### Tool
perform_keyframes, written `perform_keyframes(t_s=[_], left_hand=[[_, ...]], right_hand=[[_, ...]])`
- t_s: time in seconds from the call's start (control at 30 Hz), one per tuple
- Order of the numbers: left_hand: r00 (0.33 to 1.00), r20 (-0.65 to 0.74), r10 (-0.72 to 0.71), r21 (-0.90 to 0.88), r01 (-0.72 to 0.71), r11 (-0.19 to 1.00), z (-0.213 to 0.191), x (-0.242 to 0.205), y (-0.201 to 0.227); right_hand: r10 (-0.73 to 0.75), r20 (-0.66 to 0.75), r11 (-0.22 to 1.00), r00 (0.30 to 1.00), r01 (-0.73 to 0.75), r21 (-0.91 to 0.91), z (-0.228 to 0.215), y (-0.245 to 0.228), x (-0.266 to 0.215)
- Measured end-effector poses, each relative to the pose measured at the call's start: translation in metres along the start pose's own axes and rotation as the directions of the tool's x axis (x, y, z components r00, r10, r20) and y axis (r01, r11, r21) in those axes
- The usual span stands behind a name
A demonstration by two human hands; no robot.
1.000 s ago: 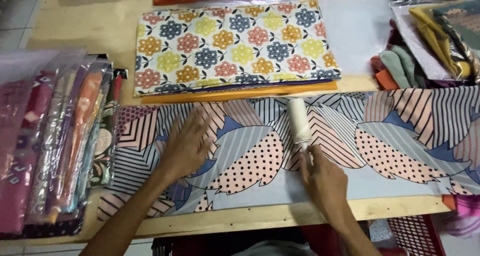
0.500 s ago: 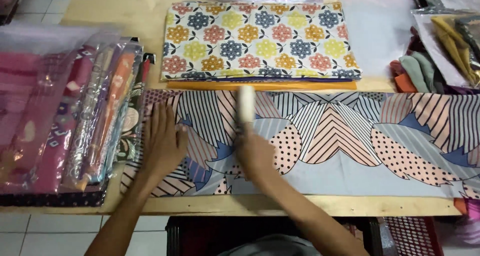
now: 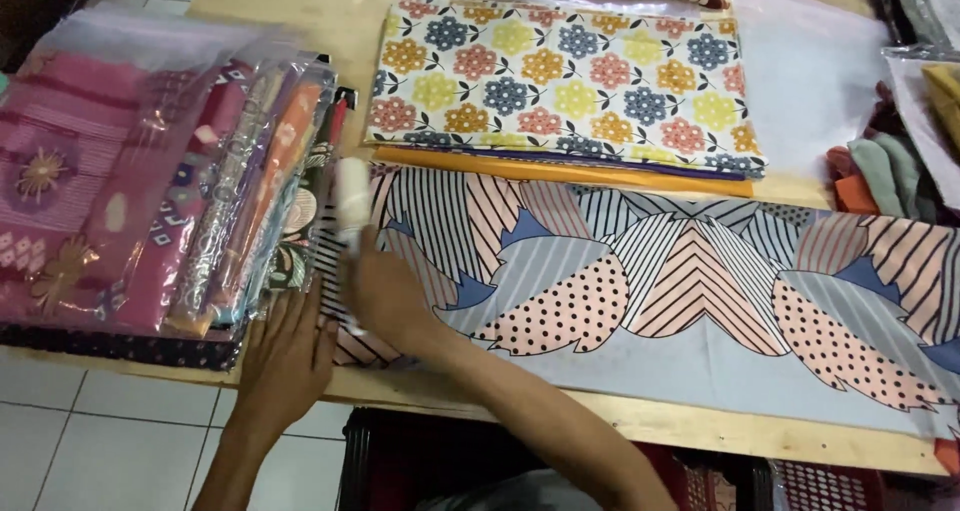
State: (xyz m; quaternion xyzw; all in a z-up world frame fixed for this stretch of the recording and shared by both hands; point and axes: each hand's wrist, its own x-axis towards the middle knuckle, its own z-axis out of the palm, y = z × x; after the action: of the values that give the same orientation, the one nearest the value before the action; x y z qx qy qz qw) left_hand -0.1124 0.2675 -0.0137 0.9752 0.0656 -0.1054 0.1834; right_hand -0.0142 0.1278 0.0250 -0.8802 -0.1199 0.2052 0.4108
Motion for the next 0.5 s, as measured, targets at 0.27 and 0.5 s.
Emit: perform_keyframes(t_s=[0.27,0.5], left_hand=[[0.997,-0.042,0.072,-0.094,-0.075,0.993,-0.005,-0.008,-0.012],[0.969,-0.215,0.125,-0.107,-0.151,0.983,0.003,-0.022,-0.016]], right_hand=[[0.262,-0.271,0.946,0.926,-0.302,-0.116,-0.118,0.108,-0.135],[0.535,-0.256,0.697,0.805,-0.592,-0.405,-0.11,0.139,-0.135]])
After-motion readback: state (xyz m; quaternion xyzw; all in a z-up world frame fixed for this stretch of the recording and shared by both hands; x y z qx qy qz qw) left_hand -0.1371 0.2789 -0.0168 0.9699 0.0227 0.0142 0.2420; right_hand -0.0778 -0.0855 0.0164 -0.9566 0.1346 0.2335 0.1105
